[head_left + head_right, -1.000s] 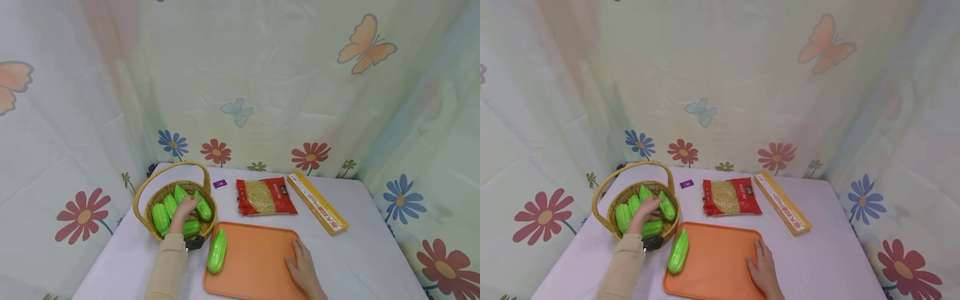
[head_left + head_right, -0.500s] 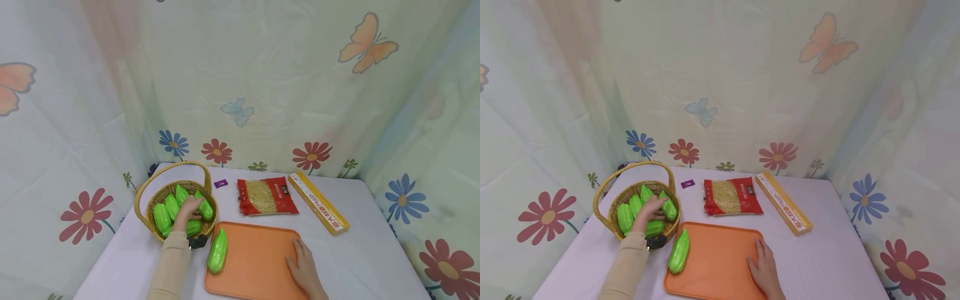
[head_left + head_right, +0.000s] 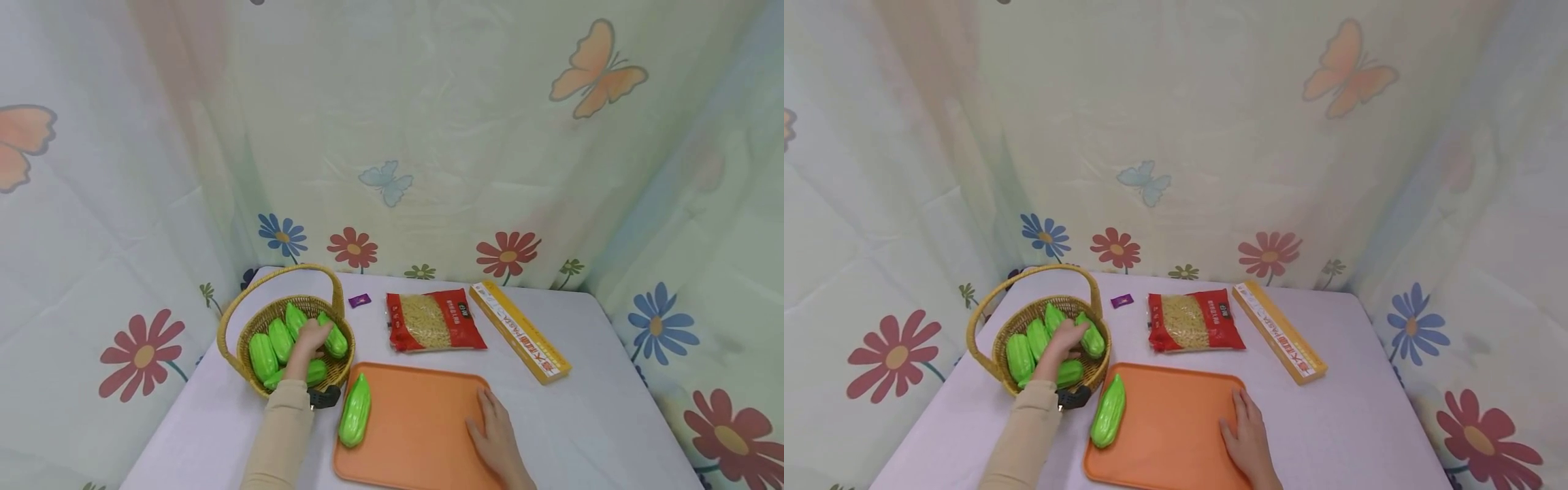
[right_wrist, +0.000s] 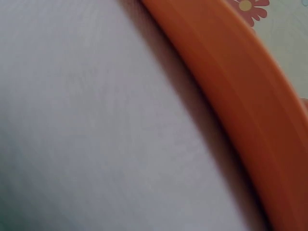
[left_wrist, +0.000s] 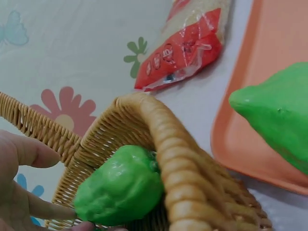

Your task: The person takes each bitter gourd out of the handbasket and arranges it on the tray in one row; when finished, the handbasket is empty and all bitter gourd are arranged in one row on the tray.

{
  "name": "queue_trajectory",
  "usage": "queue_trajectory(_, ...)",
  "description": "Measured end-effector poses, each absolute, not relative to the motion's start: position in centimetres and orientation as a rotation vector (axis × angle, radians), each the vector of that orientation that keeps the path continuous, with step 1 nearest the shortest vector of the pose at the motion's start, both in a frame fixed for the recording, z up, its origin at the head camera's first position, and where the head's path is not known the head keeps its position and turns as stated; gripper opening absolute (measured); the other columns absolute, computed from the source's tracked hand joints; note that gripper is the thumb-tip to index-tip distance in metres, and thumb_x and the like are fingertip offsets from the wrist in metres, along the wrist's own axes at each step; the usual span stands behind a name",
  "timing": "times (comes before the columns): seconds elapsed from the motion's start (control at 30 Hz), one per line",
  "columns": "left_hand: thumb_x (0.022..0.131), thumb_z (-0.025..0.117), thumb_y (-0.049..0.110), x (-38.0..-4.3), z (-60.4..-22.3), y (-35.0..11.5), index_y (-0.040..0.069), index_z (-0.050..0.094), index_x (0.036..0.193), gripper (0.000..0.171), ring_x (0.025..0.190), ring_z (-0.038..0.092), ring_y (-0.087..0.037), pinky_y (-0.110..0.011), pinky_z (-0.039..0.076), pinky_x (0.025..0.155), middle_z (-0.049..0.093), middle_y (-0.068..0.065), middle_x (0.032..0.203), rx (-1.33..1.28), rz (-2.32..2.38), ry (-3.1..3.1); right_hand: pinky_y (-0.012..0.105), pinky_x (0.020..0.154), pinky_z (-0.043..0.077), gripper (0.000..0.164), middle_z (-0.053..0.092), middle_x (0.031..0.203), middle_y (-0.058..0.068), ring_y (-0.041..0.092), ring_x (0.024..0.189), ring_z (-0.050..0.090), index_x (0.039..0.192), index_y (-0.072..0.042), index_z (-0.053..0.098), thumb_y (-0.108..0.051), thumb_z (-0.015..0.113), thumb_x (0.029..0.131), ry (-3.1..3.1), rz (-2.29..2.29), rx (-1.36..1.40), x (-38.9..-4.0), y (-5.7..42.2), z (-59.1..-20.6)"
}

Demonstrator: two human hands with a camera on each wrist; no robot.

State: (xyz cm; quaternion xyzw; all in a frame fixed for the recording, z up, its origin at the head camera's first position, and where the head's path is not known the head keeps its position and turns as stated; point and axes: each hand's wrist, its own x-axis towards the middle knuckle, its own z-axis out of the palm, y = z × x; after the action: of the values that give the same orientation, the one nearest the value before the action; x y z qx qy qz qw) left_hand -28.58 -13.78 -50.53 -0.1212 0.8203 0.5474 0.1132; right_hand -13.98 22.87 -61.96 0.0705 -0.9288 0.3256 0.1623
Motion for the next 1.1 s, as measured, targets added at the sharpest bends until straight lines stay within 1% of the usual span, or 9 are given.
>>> queue_trajectory(0.07,0.094,0.042,0.024,-28.6,-50.7,-13.8,-0.007,0.017,0.142,0.062,0.106,0.044,-0.037,-0.048,0.050,0.074,0.023,-0.029,0.139,-0.352,1.620,2.403,0.059,0.094,0.025,0.061,0.033,0.133,0.029,0.046,0.120,0.030,0.133,0.010,0.036,-0.010,0.064,0.083,-2.666,0.945,0.192,-13.9,22.8,-61.8)
queue_trajectory(0.23,0.092,0.046,0.022,-28.7,-50.9,-13.8,-0.009,0.021,0.139,0.062,0.122,0.029,-0.046,-0.048,0.051,0.071,0.011,-0.034,0.141,-0.367,1.617,2.424,0.058,0.095,0.025,0.061,0.033,0.134,0.028,0.045,0.121,0.030,0.134,0.009,0.035,-0.010,0.064,0.083,-2.675,0.936,0.195,-14.0,22.8,-61.9)
queue_trajectory(0.3,0.091,0.047,0.022,-28.7,-50.9,-13.8,-0.010,0.024,0.137,0.061,0.121,0.028,-0.048,-0.047,0.051,0.068,0.011,-0.036,0.140,-0.371,1.584,2.460,0.058,0.094,0.026,0.061,0.033,0.133,0.028,0.045,0.119,0.031,0.133,0.009,0.036,-0.009,0.064,0.082,-2.658,0.929,0.207,-14.0,22.9,-62.0)
queue_trajectory(0.37,0.090,0.049,0.022,-28.7,-51.0,-13.7,-0.011,0.028,0.134,0.059,0.117,0.034,-0.046,-0.045,0.051,0.066,0.018,-0.037,0.137,-0.367,1.549,2.496,0.059,0.093,0.027,0.061,0.034,0.133,0.028,0.045,0.118,0.031,0.133,0.009,0.037,-0.009,0.065,0.082,-2.647,0.925,0.213,-14.1,22.9,-62.2)
queue_trajectory(0.5,0.091,0.049,0.021,-28.8,-51.0,-13.7,-0.011,0.021,0.137,0.063,0.105,0.047,-0.039,-0.042,0.050,0.066,0.030,-0.033,0.134,-0.340,1.523,2.527,0.058,0.092,0.028,0.061,0.035,0.132,0.028,0.045,0.117,0.033,0.132,0.009,0.037,-0.008,0.065,0.081,-2.633,0.906,0.219,-14.1,23.0,-62.4)
queue_trajectory(0.6,0.092,0.048,0.022,-28.8,-51.0,-13.8,-0.008,0.008,0.142,0.071,0.111,0.044,-0.037,-0.041,0.050,0.069,0.021,-0.030,0.141,-0.343,1.553,2.474,0.058,0.091,0.028,0.060,0.035,0.131,0.029,0.046,0.116,0.033,0.131,0.010,0.038,-0.008,0.066,0.080,-2.624,0.898,0.223,-14.1,22.9,-62.4)
queue_trajectory(0.7,0.093,0.047,0.024,-28.9,-50.9,-13.7,-0.003,0.001,0.144,0.075,0.116,0.039,-0.038,-0.042,0.049,0.072,0.014,-0.028,0.145,-0.350,1.579,2.421,0.058,0.091,0.028,0.060,0.035,0.130,0.030,0.046,0.116,0.034,0.130,0.010,0.038,-0.007,0.066,0.080,-2.621,0.901,0.217,-14.1,22.9,-62.2)
queue_trajectory(0.93,0.090,0.052,0.020,-28.8,-51.2,-13.5,-0.002,0.012,0.142,0.069,0.107,0.046,-0.044,-0.048,0.049,0.067,0.027,-0.033,0.135,-0.343,1.606,2.456,0.058,0.092,0.028,0.060,0.035,0.130,0.030,0.046,0.116,0.034,0.130,0.010,0.038,-0.008,0.066,0.080,-2.644,0.920,0.194,-13.9,22.9,-62.2)
queue_trajectory(1.1,0.086,0.056,0.013,-28.9,-51.6,-13.1,0.000,0.015,0.141,0.071,0.098,0.048,-0.045,-0.042,0.051,0.055,0.019,-0.040,0.132,-0.368,1.678,2.464,0.059,0.092,0.027,0.061,0.035,0.131,0.030,0.046,0.116,0.033,0.131,0.010,0.037,-0.008,0.066,0.080,-2.641,0.915,0.202,-14.0,23.0,-62.3)
